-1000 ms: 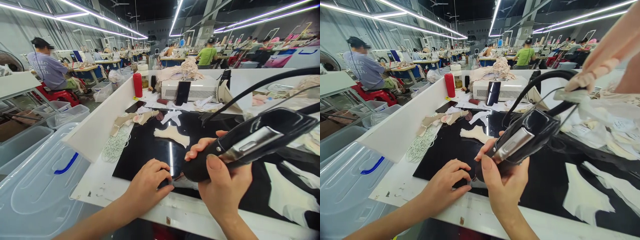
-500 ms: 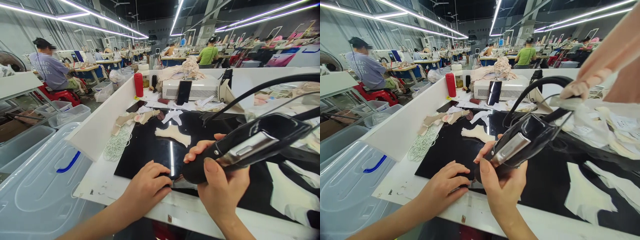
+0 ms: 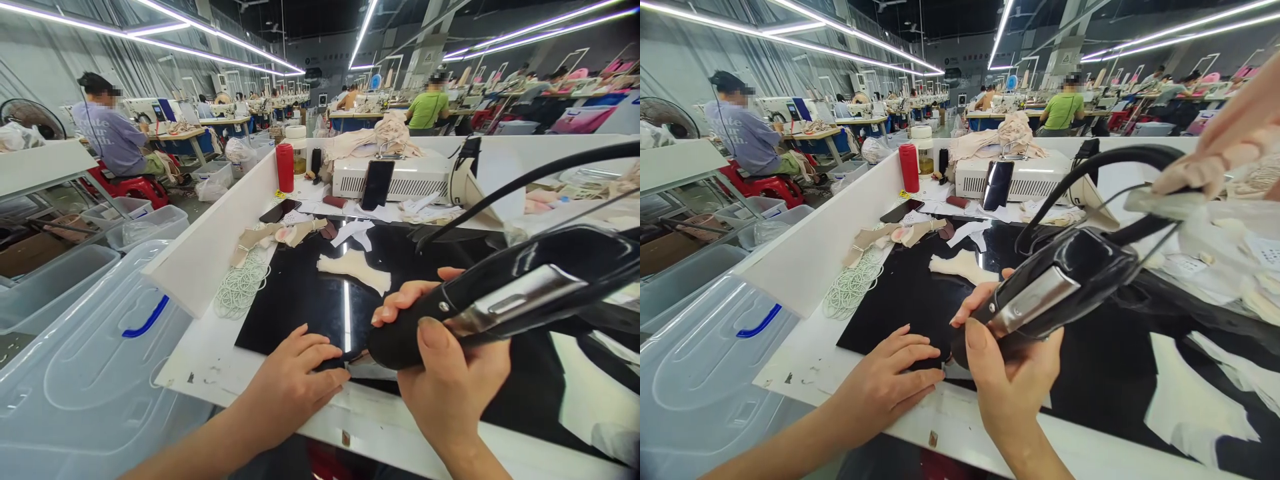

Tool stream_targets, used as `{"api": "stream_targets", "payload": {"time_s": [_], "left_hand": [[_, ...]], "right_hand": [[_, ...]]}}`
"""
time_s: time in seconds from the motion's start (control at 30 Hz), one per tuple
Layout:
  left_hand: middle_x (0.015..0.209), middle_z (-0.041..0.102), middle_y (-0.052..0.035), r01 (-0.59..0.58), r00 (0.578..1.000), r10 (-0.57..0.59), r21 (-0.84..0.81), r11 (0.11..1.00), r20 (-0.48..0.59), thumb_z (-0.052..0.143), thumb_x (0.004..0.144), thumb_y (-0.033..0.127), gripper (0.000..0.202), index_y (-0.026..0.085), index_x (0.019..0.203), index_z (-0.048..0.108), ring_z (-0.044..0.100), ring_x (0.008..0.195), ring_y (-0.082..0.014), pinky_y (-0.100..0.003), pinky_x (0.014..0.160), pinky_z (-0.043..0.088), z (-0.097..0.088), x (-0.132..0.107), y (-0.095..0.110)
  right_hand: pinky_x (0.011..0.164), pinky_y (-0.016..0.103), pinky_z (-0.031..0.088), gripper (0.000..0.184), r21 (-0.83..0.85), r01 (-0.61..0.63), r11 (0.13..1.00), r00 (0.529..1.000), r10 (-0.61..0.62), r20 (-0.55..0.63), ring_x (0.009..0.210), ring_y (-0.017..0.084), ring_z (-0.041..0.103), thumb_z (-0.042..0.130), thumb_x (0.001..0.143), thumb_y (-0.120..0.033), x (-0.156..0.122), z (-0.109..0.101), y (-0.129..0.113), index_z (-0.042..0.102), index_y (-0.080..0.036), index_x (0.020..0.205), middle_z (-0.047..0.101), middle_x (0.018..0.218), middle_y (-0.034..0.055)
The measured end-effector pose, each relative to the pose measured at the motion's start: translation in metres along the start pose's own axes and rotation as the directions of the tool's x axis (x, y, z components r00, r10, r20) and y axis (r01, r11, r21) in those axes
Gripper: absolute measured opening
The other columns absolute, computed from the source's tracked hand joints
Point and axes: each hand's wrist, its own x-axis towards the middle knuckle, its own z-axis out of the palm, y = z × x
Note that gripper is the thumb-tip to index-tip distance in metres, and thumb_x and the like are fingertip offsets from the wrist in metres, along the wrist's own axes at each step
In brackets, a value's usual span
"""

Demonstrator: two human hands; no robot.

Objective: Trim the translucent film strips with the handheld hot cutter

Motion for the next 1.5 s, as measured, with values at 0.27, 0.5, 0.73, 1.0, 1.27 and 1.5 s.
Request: {"api": "stream_targets", "payload": {"time_s": [0.27,0.5,0.73,1.0,1.27,1.5], "left_hand": [[0.119,0.079,-0.0042,-0.002,1.0,0.001,-0.013,1.0,-0.016,0.058,0.111,0.025,0.018,0.023,0.113,0.076,0.076,0.115,-0.0217,-0.051,0.117,0.056,0.003,-0.001,0.0],[0.116,0.079,-0.003,0.034,0.999,-0.035,-0.079,0.996,-0.018,0.054,0.113,0.024,0.02,0.02,0.111,0.074,0.076,0.112,-0.0163,-0.044,0.122,0.05,-0.005,0.005,0.003],[0.115,0.079,-0.0037,0.061,0.998,-0.062,-0.107,0.992,-0.008,0.051,0.115,0.022,0.023,0.017,0.111,0.073,0.075,0.11,-0.0152,-0.04,0.124,0.048,-0.008,0.01,0.003],[0.12,0.077,-0.0076,0.018,0.999,-0.015,-0.059,0.998,0.051,0.054,0.112,0.02,0.023,0.02,0.121,0.075,0.073,0.112,-0.0205,-0.048,0.117,0.054,-0.006,0.006,0.002],[0.126,0.077,-0.0073,-0.086,0.981,0.111,-0.154,0.984,0.162,0.056,0.112,0.02,0.022,0.019,0.125,0.074,0.072,0.119,-0.0189,-0.046,0.126,0.044,-0.005,0.034,-0.027],[0.148,0.069,-0.0072,-0.097,0.873,0.287,-0.437,0.894,0.394,0.077,0.102,0.027,0.052,0.024,0.15,0.057,0.054,0.15,-0.0284,-0.052,0.132,0.035,0.006,0.083,-0.051]], "right_hand": [[0.064,0.035,0.061,0.039,0.0,0.0,1.0,1.0,0.0,0.027,0.069,0.016,0.067,0.084,0.091,-0.031,-0.003,0.0,0.004,0.063,-0.027,0.123,0.07,0.086,-0.0029],[0.061,0.034,0.06,0.044,0.014,-0.019,1.0,1.0,0.019,-0.008,0.065,0.017,0.066,0.088,0.085,-0.034,-0.002,0.0,-0.004,0.064,-0.026,0.12,0.07,0.082,-0.003],[0.061,0.035,0.061,0.04,0.011,-0.033,0.999,0.999,0.033,0.016,0.066,0.017,0.066,0.087,0.087,-0.033,-0.008,-0.002,-0.006,0.064,-0.026,0.12,0.069,0.083,-0.0022],[0.062,0.035,0.061,0.043,-0.019,-0.05,0.999,0.999,0.05,0.0,0.066,0.017,0.066,0.088,0.085,-0.035,-0.002,-0.004,-0.01,0.064,-0.026,0.12,0.069,0.083,-0.0024],[0.063,0.042,0.066,0.047,-0.15,-0.027,0.988,0.999,0.022,-0.033,0.069,0.021,0.068,0.098,0.068,-0.044,0.037,-0.023,-0.048,0.073,-0.026,0.104,0.068,0.084,0.0001],[0.053,0.037,0.062,0.033,-0.219,0.006,0.976,0.995,-0.029,-0.099,0.063,0.021,0.067,0.093,0.07,-0.029,0.044,-0.033,-0.045,0.071,-0.026,0.094,0.068,0.08,0.0009]]}}
